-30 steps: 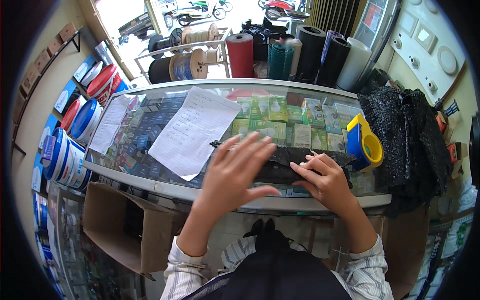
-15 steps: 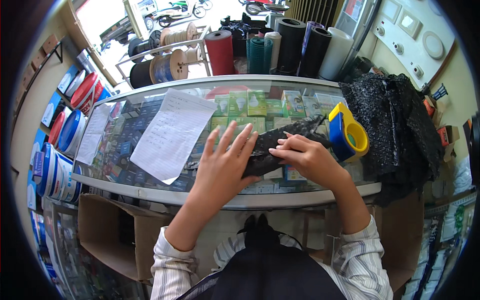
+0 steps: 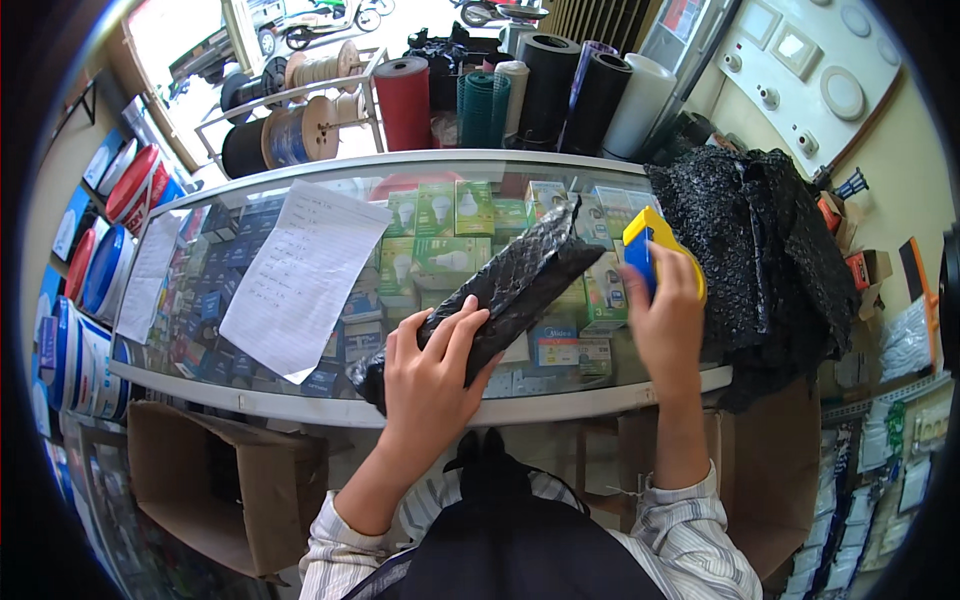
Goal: Packing small hardware items like lightbulbs and switches into boxes for shipment.
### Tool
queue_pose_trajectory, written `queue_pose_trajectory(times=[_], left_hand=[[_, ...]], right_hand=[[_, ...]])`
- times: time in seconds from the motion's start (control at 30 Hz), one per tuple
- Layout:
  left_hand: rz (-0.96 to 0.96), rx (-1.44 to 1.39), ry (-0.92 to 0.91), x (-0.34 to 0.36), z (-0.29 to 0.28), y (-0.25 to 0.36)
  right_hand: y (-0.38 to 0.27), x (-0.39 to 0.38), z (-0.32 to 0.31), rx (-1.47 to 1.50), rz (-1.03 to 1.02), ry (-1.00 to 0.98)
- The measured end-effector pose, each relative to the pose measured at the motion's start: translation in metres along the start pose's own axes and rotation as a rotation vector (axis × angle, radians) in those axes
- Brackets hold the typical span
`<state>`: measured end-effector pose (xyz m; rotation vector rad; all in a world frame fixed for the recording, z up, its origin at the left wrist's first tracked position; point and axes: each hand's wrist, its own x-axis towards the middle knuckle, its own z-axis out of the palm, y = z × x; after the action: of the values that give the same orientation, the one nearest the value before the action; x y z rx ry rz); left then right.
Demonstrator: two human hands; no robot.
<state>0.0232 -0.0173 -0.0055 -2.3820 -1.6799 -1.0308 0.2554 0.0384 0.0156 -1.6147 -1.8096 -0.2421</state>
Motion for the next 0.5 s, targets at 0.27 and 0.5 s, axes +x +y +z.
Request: queue_pose_trajectory(times=[0.27,0.5], left_hand=[[-0.096,-0.033,0.196,-0.011,0.018,0.008],[-0.128,-0.059,0.267,-0.016,0.025,0.007]], right_hand=[[0.040,0.014,0.007,-0.330,0.207,-0.359],[-0.002,0.032,-0.056,0.774,0.448,-0.266]])
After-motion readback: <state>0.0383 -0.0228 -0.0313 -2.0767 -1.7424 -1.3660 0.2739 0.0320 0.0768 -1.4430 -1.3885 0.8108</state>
